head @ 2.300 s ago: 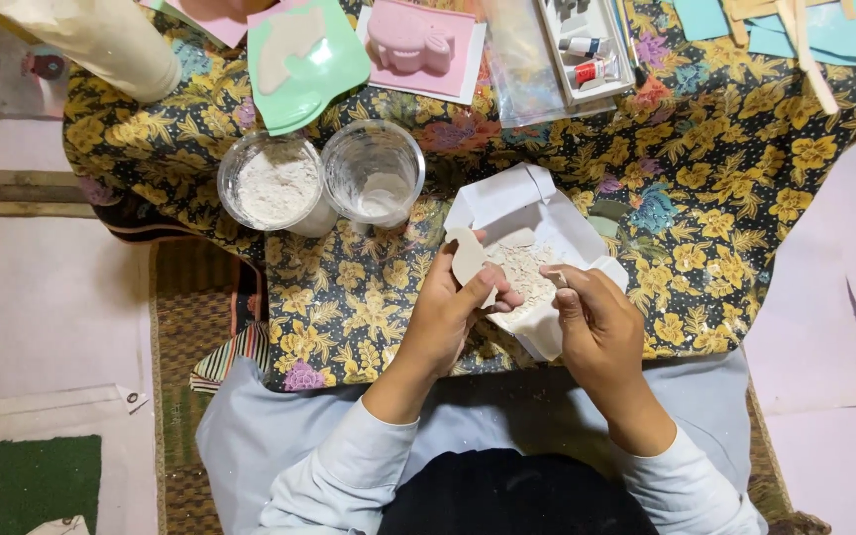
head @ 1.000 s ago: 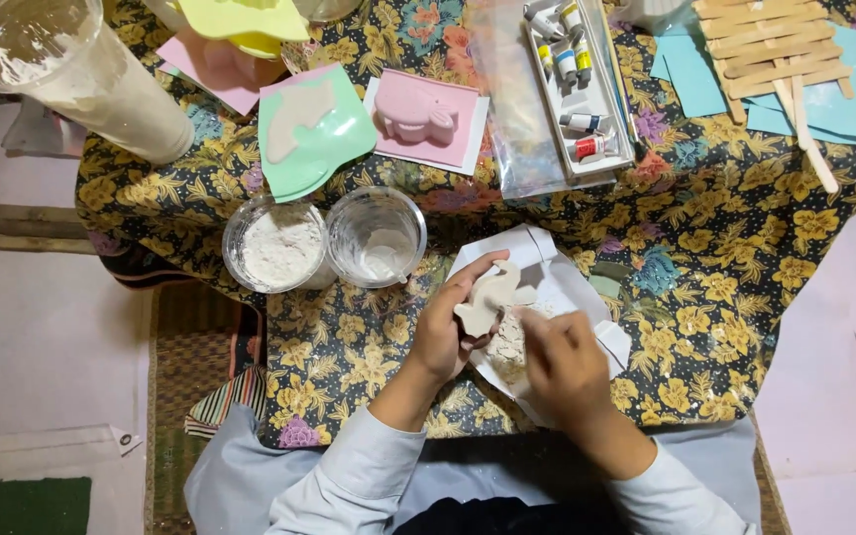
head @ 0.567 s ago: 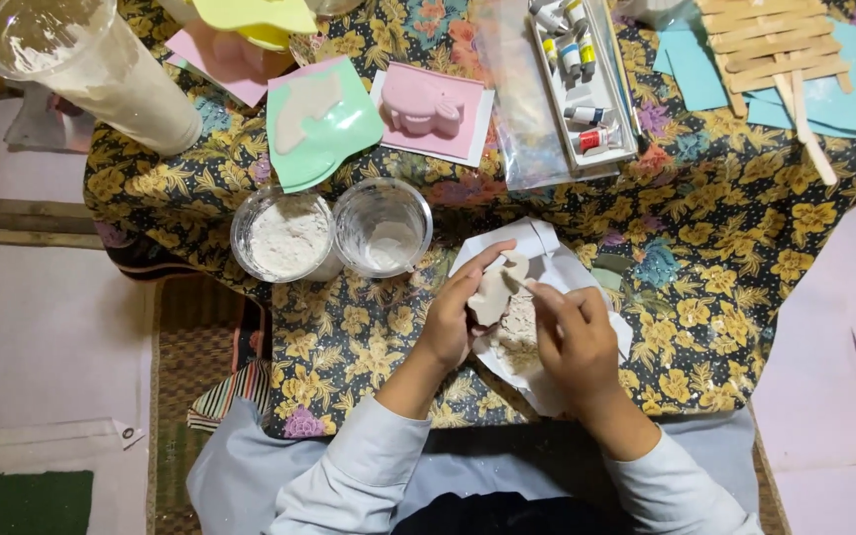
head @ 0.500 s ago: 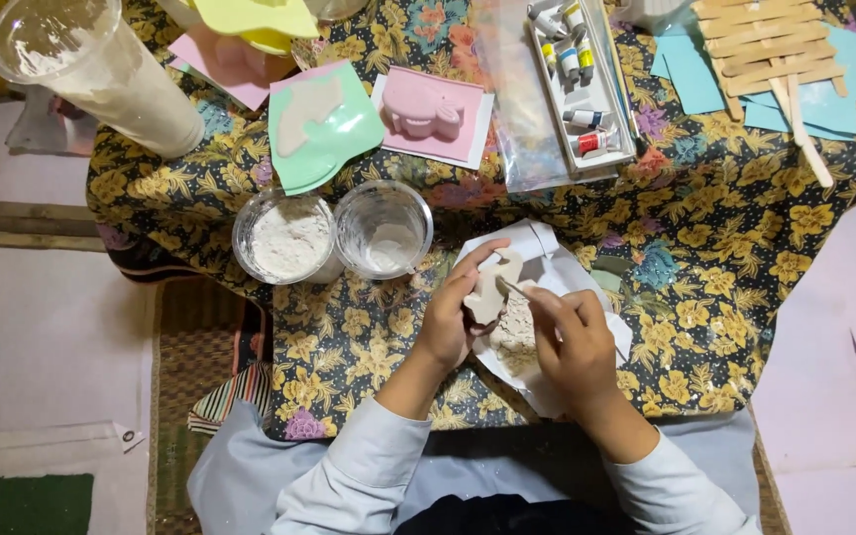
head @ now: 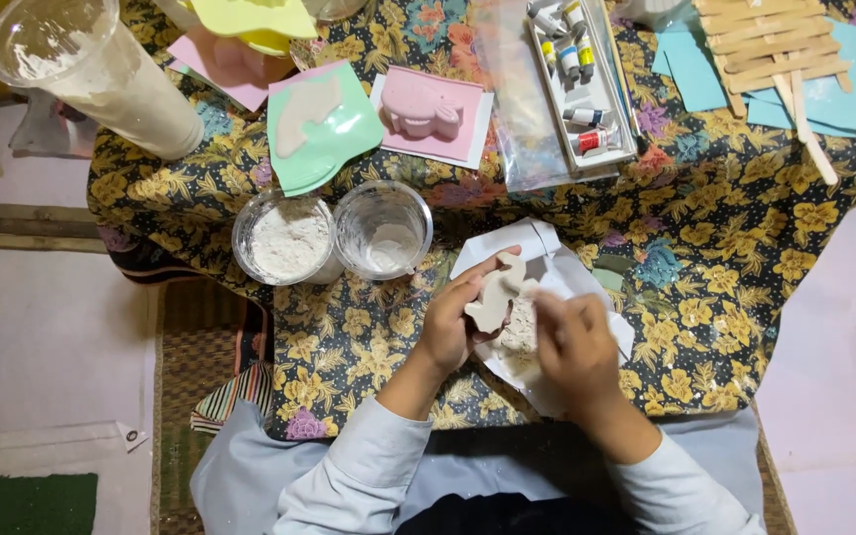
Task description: Removing plaster casts from silicone molds and cleaning off excess material by hand.
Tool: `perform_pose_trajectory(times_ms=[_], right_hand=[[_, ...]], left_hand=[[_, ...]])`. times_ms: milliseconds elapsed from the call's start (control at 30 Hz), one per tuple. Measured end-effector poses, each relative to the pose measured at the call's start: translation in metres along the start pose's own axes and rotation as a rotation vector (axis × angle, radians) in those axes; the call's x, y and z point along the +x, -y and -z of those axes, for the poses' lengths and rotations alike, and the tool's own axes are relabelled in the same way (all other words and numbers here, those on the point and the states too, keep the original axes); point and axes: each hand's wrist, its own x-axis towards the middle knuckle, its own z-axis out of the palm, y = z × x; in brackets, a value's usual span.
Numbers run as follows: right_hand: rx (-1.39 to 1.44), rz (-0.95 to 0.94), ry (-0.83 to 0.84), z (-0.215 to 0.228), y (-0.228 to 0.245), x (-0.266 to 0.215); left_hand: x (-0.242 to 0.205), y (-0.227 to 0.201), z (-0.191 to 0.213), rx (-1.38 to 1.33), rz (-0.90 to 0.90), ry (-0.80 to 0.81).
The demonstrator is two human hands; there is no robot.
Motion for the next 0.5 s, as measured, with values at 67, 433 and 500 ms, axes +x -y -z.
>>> perform_pose_trajectory(times_ms=[67, 433, 500], right_hand=[[-0.022, -0.006, 0.007, 0.001, 0.004, -0.001], [-0.089, 0.102, 0.001, 0.001, 0.014, 0.000], [0.007, 0.067, 0.033, -0.005, 0.010, -0.007]], left_hand=[[-0.002, -0.002, 0.000, 0.040, 0.002, 0.000], [-0.004, -0.010, -0.010, 0.153, -0.043, -0.095], [-0.006, -0.016, -0.019, 0.037, 0.027, -0.130]])
